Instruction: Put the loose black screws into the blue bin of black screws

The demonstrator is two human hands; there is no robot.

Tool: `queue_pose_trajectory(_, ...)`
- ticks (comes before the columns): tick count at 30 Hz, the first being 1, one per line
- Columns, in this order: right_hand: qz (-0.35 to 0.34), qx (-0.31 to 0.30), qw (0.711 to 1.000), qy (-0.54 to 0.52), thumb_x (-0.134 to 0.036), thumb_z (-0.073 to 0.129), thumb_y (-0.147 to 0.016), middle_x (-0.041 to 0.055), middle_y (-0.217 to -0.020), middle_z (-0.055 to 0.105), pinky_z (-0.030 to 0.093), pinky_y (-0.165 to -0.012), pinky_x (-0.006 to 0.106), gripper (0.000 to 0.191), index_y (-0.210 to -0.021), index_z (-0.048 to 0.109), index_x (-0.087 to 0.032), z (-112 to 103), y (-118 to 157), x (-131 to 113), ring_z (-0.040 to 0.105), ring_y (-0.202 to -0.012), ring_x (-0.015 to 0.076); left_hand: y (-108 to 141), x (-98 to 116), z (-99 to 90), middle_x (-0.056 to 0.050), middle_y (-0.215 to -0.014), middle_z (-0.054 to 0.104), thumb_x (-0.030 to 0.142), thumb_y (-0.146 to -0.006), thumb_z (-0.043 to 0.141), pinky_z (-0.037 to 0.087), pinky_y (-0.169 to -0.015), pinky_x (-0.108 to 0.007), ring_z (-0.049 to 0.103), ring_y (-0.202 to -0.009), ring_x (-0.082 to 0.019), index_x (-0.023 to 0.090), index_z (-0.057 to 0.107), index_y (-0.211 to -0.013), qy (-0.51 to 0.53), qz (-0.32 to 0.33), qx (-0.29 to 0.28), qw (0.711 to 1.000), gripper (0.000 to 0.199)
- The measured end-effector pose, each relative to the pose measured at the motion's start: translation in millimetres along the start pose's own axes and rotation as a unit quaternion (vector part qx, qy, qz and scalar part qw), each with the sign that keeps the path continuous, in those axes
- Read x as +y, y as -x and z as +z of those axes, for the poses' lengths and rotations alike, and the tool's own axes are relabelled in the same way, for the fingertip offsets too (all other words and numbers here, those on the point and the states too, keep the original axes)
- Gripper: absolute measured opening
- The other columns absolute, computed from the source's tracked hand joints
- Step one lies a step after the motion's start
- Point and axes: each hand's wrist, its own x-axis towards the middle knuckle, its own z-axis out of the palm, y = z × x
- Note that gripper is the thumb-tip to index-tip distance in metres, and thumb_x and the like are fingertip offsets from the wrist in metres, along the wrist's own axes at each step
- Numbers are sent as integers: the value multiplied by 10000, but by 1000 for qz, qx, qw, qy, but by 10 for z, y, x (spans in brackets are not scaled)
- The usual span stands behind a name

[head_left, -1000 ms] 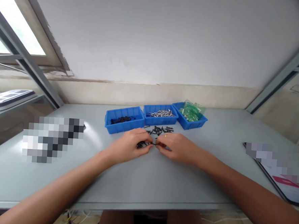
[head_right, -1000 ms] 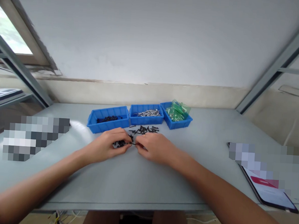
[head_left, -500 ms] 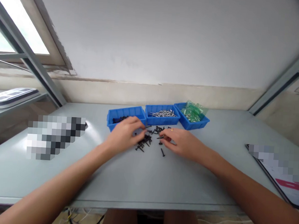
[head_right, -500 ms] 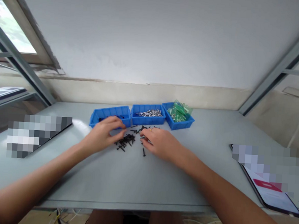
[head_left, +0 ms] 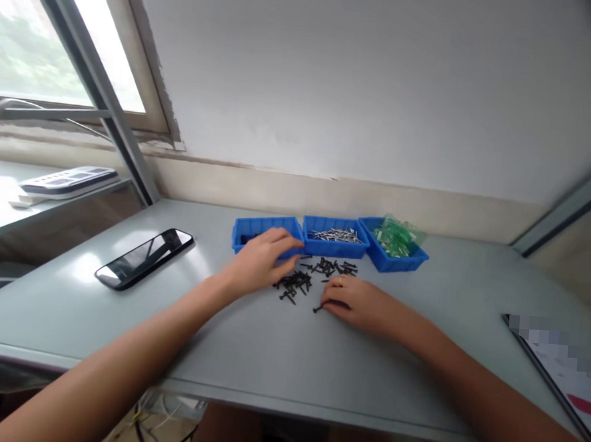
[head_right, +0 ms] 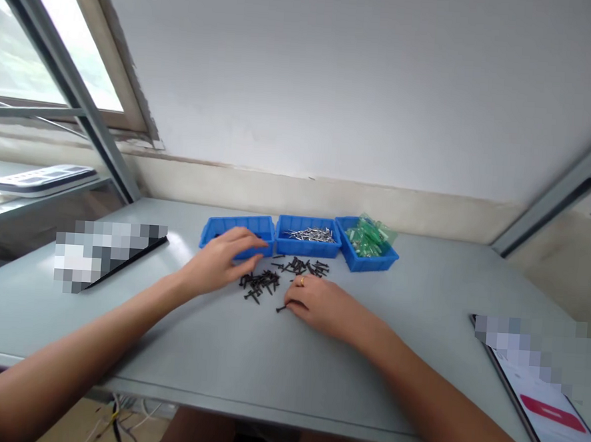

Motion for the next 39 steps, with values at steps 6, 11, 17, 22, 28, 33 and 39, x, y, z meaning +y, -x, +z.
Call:
queue_pose_trajectory(6, 54, 73, 995, 41, -173, 453, -882, 62, -876, 604, 459, -750, 325, 149, -887, 602, -166, 0, -13, -81, 562, -838, 189, 60, 172, 117, -34, -871, 601, 285, -888, 495, 452, -717, -261, 572, -817, -160, 181, 621, -964, 54, 69, -133, 987, 180)
queue_pose_trajectory(11, 69, 95, 993, 25, -161, 481, -855, 59, -842, 626, 460, -738, 327, 107, -888, 583, -162, -33, -13, -102, 575, -826, 195, 79, 222, 203, -22, -831, 609, 253, -868, 517, 439, -661, -250, 576, -756, -149, 184, 628, -899, 55, 50, -122, 990, 135)
queue_pose_trajectory(17, 60, 113, 991, 28, -164, 499, -846, 50, -830, 633, 462, -712, 309, 87, -870, 582, -175, -46, 2, -121, 579, -804, 185, 75, 242, 179, -21, -828, 602, 260, -871, 514, 438, -672, -247, 572, -767, -145, 183, 625, -882, 79, 44, -117, 989, 136)
queue_pose_trajectory(22, 25, 128, 990, 55, -208, 468, -894, 58, -851, 635, 465, -735, 326, 130, -905, 594, -180, -18, 10, -42, 578, -838, 195, 68, 230, 154, -25, -850, 605, 243, -881, 491, 439, -688, -249, 566, -784, -140, 173, 611, -905, 98, 36, -96, 990, 142)
queue_pose_trajectory(28, -17, 148, 987, 57, -227, 444, -914, 48, -834, 631, 465, -713, 308, 169, -933, 607, -187, -59, 28, -48, 583, -798, 178, 69, 221, 171, -18, -841, 598, 230, -865, 509, 433, -676, -240, 560, -774, -135, 176, 609, -893, 110, 38, -121, 986, 117)
queue_pose_trajectory(33, -45, 164, 984, 43, -217, 424, -920, 57, -830, 628, 467, -725, 300, 202, -940, 620, -175, -73, 31, -123, 582, -810, 175, 71, 239, 164, -13, -800, 598, 210, -847, 521, 424, -641, -222, 559, -724, -125, 177, 620, -859, 125, 54, -150, 979, 105)
queue_pose_trajectory(39, -40, 184, 981, 49, -201, 443, -899, 59, -812, 626, 466, -705, 308, 185, -904, 625, -168, -100, 36, -135, 572, -775, 178, 74, 232, 164, -14, -813, 597, 222, -849, 524, 428, -654, -230, 558, -750, -131, 179, 613, -881, 124, 44, -128, 983, 104)
